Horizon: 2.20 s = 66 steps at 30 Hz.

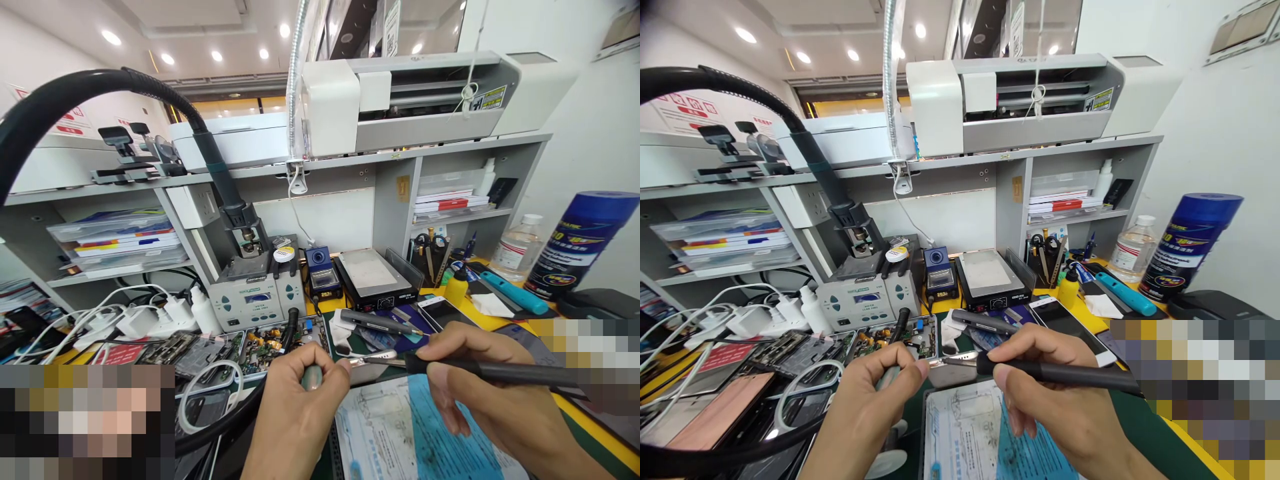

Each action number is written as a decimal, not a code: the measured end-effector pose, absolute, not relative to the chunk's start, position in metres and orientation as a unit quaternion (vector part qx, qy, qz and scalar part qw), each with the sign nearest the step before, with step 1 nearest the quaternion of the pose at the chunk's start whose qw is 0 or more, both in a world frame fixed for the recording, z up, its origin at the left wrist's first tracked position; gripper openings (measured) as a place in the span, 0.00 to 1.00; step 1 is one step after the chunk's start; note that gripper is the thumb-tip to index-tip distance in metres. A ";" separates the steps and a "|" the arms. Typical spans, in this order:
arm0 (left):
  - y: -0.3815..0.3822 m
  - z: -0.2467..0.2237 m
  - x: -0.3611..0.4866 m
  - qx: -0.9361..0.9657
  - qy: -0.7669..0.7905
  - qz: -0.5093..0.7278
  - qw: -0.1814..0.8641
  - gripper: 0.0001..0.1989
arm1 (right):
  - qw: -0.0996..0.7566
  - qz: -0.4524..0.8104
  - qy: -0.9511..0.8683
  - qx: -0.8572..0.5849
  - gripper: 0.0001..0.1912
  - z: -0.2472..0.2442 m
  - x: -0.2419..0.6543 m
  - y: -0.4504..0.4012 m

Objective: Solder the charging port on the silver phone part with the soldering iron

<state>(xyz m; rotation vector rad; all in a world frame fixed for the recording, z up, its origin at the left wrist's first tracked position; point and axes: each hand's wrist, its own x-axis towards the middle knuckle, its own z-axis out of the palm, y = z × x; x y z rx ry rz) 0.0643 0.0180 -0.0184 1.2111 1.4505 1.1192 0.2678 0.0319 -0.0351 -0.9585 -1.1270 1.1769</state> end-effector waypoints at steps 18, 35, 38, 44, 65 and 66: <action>0.017 -0.018 0.064 0.498 0.591 0.444 0.453 0.19 | 0.592 0.511 -0.477 -0.402 0.07 -0.033 0.266 0.031; 0.018 -0.019 0.063 0.493 0.596 0.440 0.456 0.19 | 0.591 0.497 -0.485 -0.410 0.08 -0.036 0.266 0.031; 0.018 -0.019 0.063 0.493 0.597 0.439 0.457 0.19 | 0.593 0.494 -0.490 -0.406 0.08 -0.037 0.265 0.031; 0.017 -0.018 0.063 0.494 0.594 0.441 0.457 0.19 | 0.603 0.516 -0.471 -0.386 0.09 -0.038 0.266 0.032; 0.016 -0.014 0.067 0.485 0.591 0.460 0.452 0.20 | 0.576 0.563 -0.473 -0.358 0.14 -0.040 0.267 0.034; 0.016 -0.014 0.067 0.484 0.590 0.461 0.453 0.20 | 0.575 0.564 -0.473 -0.357 0.15 -0.040 0.268 0.034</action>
